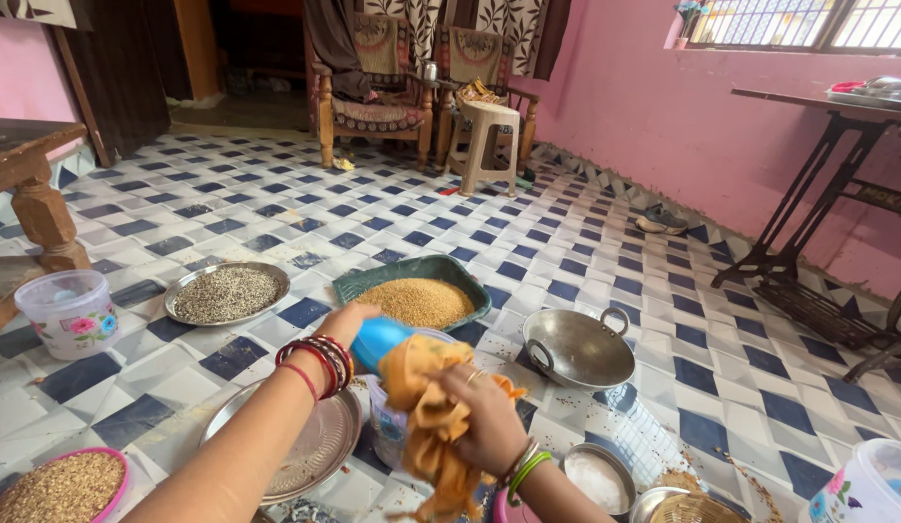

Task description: The person sits on the floor and sorts dried food items by hand, transferring pieces from a metal tray into a plastic container. They then wipe the container lid with a cloth, close the container, and place it on a nearby table. Finally, they handle grains in a separate tray.

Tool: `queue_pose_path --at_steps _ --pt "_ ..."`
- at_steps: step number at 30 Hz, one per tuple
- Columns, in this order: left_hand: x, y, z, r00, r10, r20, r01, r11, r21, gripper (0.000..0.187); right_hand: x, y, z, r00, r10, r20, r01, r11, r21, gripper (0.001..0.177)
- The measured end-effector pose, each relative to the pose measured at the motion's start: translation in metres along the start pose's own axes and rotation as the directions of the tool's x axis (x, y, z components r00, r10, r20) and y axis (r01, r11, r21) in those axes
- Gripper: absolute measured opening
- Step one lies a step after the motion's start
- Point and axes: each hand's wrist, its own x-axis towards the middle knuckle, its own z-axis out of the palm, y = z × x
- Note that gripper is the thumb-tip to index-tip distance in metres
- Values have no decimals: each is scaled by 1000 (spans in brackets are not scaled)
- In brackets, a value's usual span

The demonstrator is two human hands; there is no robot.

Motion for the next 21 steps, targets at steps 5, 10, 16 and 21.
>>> queue_pose_path --at_steps 5,10,16,21 --pt "3 -25 -12 753 652 -86 -345 502 793 40 1 -4 2 961 131 245 -205 929 307 34" --pt "-35 -20 -11 715 698 -16 -303 331 894 36 30 11 3 843 517 -150 -465 839 283 47" --pt "-73 -15 19 725 688 30 -346 326 880 37 48 -8 18 828 504 -244 -554 801 -227 37" --pt "-77 -19 16 721 689 75 -416 345 841 37 67 -15 34 798 527 -291 -577 808 -120 27"
